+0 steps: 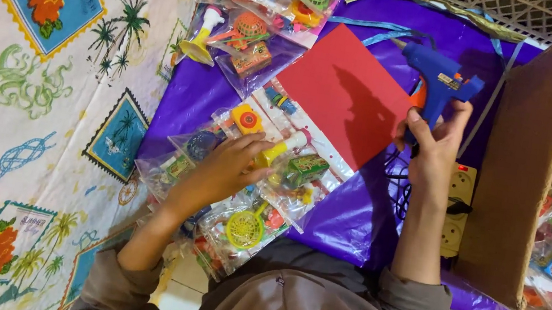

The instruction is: The person applies hot glue to a red card and attaches small packaged toy items to it.

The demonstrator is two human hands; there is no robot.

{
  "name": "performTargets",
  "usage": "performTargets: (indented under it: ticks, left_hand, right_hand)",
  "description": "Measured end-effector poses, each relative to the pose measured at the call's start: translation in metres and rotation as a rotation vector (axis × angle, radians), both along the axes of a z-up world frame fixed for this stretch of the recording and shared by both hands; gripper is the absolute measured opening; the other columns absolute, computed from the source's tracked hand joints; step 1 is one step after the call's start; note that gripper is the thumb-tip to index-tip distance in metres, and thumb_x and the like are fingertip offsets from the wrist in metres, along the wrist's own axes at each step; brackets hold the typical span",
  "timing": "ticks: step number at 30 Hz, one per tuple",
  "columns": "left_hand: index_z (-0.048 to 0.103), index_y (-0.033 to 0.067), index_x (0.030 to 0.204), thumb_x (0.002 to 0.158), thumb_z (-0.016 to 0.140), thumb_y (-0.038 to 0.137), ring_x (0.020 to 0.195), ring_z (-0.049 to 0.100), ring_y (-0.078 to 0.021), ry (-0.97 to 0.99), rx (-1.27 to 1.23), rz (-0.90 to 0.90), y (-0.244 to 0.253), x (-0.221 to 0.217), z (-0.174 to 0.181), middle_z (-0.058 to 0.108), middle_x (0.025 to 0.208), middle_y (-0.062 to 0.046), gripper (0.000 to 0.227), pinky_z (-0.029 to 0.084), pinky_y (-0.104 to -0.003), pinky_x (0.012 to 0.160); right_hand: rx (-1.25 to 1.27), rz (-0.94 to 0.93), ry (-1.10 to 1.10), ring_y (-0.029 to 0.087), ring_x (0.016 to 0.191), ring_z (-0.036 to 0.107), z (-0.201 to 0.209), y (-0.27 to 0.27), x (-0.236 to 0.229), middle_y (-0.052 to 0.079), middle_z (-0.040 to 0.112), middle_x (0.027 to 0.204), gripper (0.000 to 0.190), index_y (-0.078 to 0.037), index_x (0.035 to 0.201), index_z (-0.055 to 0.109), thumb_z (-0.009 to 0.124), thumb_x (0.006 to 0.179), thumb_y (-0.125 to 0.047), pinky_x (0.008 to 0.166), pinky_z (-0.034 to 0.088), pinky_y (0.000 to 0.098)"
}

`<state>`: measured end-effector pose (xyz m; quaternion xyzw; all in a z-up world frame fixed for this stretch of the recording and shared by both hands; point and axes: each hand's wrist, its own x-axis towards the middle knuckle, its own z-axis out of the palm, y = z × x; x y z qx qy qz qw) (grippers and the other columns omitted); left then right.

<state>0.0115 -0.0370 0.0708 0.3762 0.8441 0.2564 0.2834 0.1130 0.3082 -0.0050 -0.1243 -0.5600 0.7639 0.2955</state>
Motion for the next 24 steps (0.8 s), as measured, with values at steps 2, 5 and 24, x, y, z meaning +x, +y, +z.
performTargets:
  ticks: [2, 5, 24]
  left_hand:
    - [0.049, 0.0155, 0.149, 0.101, 0.062, 0.034, 0.135, 0.05, -0.0456, 0.029, 0.011, -0.016, -0.001, -0.001, -0.013, 0.046, 0.15, -0.025, 0.053, 0.033, -0.059, 0.114]
    - [0.039, 0.016, 0.154, 0.1, 0.064, 0.037, 0.136, 0.047, -0.0474, 0.079, 0.116, 0.0, -0.004, 0.003, -0.02, 0.043, 0.151, -0.027, 0.064, 0.032, -0.061, 0.113]
    - [0.054, 0.017, 0.144, 0.102, 0.063, 0.031, 0.143, 0.042, -0.0411, 0.217, 0.183, -0.071, 0.003, 0.015, -0.026, 0.049, 0.146, -0.017, 0.046, 0.034, -0.056, 0.114]
  right_hand:
    - [-0.014, 0.015, -0.005, 0.023, 0.062, 0.062, 0.006, -0.003, -0.004, 0.013, 0.059, 0.088, 0.048, -0.021, 0.132, 0.033, 0.066, 0.104, -0.001, 0.043, 0.045, 0.0283]
    - [-0.021, 0.036, -0.026, 0.021, 0.061, 0.061, 0.015, -0.008, -0.008, 0.011, 0.057, 0.082, 0.029, -0.015, 0.126, 0.045, 0.063, 0.104, -0.021, 0.042, 0.04, 0.0255]
    - [1.378, -0.217, -0.491, 0.033, 0.104, 0.044, -0.016, -0.015, -0.025, 0.009, 0.053, 0.104, 0.069, -0.011, 0.133, 0.061, 0.068, 0.068, 0.012, 0.089, 0.035, 0.0468]
